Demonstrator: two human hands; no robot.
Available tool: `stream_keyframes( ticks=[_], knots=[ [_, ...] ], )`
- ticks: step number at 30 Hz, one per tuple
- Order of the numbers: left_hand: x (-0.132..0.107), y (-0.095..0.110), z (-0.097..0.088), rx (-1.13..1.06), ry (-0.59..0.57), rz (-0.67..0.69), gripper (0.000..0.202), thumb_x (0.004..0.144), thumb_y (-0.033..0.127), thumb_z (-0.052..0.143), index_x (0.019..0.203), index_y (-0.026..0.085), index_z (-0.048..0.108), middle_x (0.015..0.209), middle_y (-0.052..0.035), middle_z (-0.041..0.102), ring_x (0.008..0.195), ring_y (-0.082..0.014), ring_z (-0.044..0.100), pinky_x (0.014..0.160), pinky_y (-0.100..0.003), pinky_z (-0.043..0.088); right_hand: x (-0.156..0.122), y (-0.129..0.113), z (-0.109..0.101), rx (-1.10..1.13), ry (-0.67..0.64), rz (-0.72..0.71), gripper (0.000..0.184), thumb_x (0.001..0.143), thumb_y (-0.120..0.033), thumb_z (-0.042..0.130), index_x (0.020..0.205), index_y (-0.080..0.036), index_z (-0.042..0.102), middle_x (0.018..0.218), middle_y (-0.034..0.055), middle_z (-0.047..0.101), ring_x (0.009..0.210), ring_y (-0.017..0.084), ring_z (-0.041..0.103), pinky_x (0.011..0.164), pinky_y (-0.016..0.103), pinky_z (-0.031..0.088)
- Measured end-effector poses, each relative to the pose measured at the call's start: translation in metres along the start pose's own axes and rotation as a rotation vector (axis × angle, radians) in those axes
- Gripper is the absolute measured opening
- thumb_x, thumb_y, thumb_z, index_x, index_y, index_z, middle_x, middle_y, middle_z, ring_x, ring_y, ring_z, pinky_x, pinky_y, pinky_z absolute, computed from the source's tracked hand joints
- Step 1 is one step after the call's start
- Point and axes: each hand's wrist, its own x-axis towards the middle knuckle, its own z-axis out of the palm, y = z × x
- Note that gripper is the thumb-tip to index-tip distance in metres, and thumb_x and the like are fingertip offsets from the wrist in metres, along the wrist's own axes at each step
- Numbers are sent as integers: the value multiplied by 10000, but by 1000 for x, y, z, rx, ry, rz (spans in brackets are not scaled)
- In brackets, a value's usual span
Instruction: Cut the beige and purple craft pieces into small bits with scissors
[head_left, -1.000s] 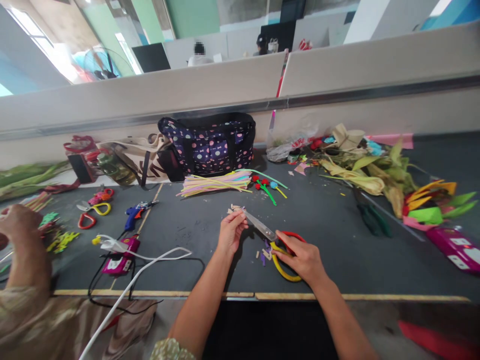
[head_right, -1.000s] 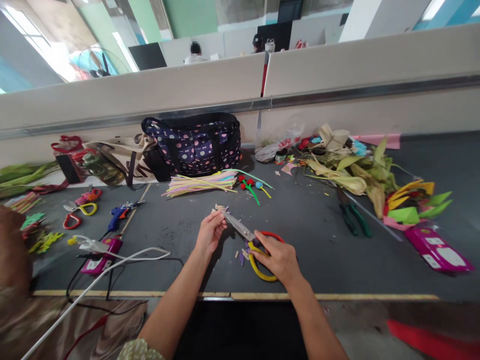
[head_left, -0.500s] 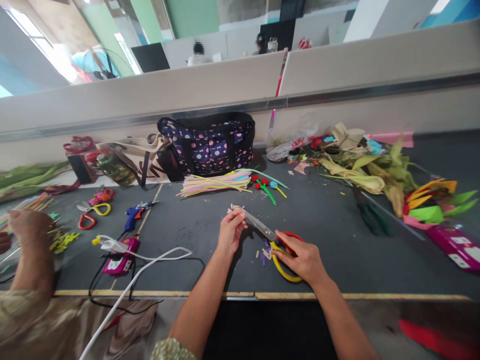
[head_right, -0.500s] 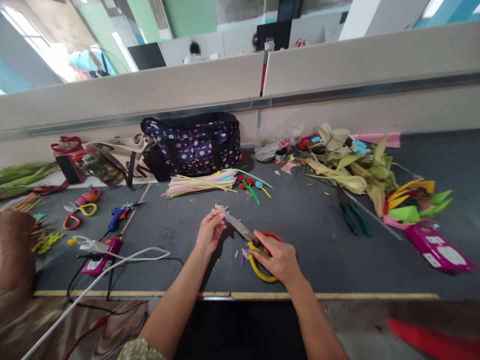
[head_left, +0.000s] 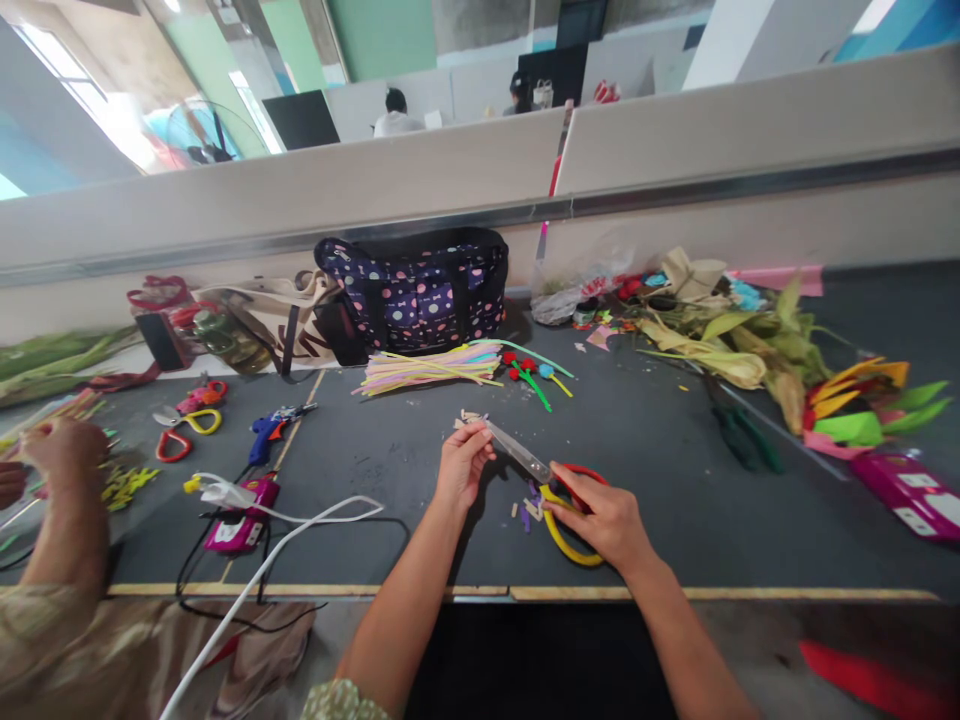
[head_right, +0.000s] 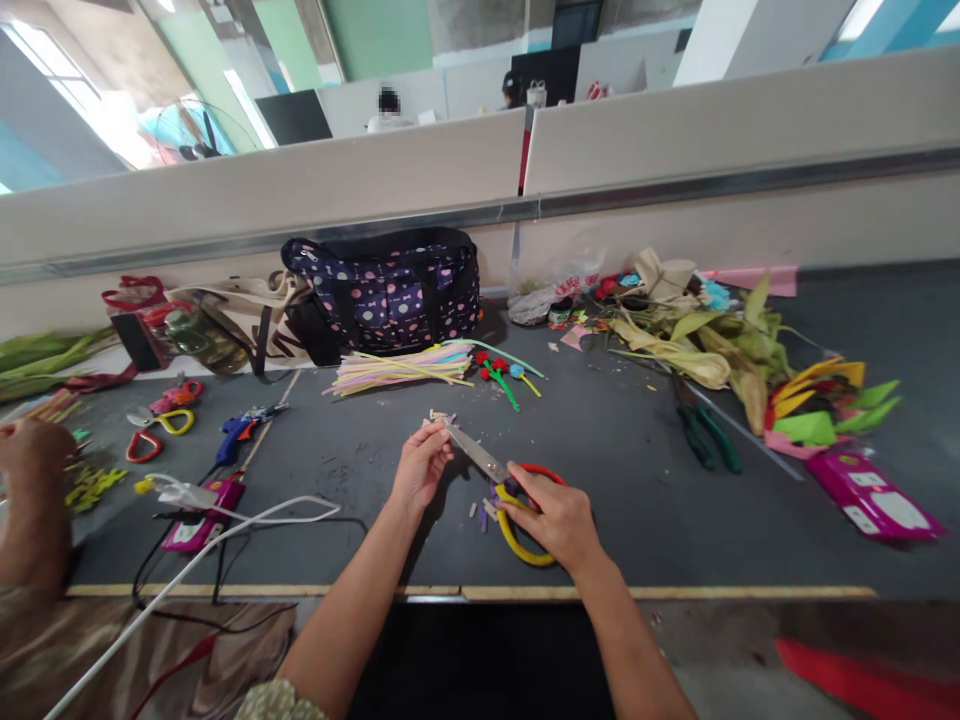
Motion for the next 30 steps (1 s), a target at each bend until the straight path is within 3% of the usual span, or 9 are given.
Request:
stream_keyframes(
  ticks=[8, 11, 21, 30],
  knots=[
    [0, 2, 0, -28, -43, -26, 327, 576, 182, 834, 858, 126, 680, 681, -4, 674, 477, -46, 556, 499, -157, 474, -2, 2, 0, 3, 21, 123, 473, 841, -441, 600, 1256, -217, 573, 1069, 50, 702, 865, 168, 683, 794, 265, 535],
    [-2, 5, 2, -59, -52, -36, 304, 579, 167, 829, 838, 136, 674, 671, 7, 665, 483, -45, 553, 501, -157, 471, 0, 0, -3, 2, -17, 169, 484, 831, -443, 604, 1255, -215, 556, 987, 32, 710, 755, 145, 670, 737, 256, 527],
    [-3, 5, 3, -118, -46, -76, 298, 564, 155, 833, 806, 140, 659, 647, 23, 643, 494, -42, 548, 490, -148, 446, 4, -6, -6, 36, -93, 138, 451, 837, -462, 593, 1216, -216, 587, 724, -11, 647, 635, 116, 614, 667, 229, 485],
    [-1, 4, 2, -98, -83, -52, 305, 552, 179, 844, 773, 144, 637, 610, 40, 594, 479, -37, 509, 479, -157, 413, 1, -3, -4, 64, -119, 143, 468, 832, -463, 595, 1229, -214, 592, 693, -20, 626, 615, 108, 592, 659, 224, 469]
  ],
)
